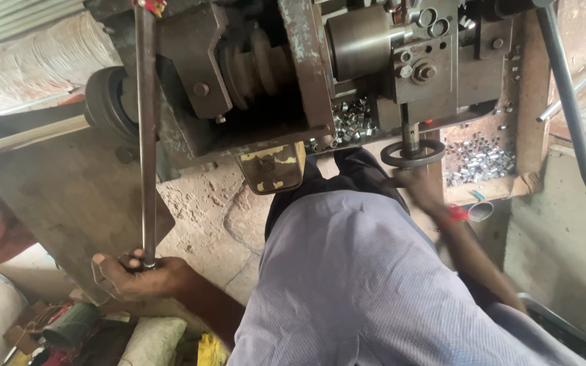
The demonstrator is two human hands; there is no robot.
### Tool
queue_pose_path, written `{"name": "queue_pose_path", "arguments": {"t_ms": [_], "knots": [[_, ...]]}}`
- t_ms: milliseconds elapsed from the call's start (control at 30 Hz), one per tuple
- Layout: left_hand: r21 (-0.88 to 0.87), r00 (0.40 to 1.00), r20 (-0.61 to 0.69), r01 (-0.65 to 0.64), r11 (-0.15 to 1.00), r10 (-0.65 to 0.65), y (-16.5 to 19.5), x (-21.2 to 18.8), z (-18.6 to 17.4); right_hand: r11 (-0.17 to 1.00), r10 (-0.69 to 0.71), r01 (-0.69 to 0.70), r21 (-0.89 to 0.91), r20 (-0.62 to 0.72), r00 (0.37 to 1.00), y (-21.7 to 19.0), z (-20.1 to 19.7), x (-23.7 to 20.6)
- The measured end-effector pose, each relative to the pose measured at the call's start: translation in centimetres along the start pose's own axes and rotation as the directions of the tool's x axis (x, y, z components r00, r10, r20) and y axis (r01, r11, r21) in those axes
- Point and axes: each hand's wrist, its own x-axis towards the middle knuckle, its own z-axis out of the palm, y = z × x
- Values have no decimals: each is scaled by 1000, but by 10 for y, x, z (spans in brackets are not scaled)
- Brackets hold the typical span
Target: The person operates a metalworking machine, repeatedly pulling a long lever with their left hand while turning a small handwheel with their right hand to process metal rings.
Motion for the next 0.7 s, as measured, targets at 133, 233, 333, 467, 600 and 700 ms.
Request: {"name": "queue_pose_path", "arguments": {"t_ms": [133, 233, 333, 467, 600, 700], "knots": [[-306, 928, -105, 313, 899, -358, -16, -10, 1, 970, 232, -242, -29, -204, 951, 1, -24, 1], [-494, 794, -109, 479, 725, -599, -14, -10, 2, 996, -37, 25, -83, -149, 988, 13, -9, 9], [-65, 997, -50, 63, 996, -67, -4, -7, 1, 999, -19, 22, 39, -84, 996, 22, 18, 0], [-472, 825, -96, 455, 755, -557, 5, 5, 4, 960, 171, -78, 268, -346, 923, 26, 19, -19], [-649, 646, -41, 563, 512, -762, 9, 12, 5, 937, 166, 44, 347, -551, 818, 15, 2, -12], [-361, 911, -104, 340, 869, -400, 14, 12, 5, 918, 264, -7, 397, -598, 757, 13, 1, 2]]}}
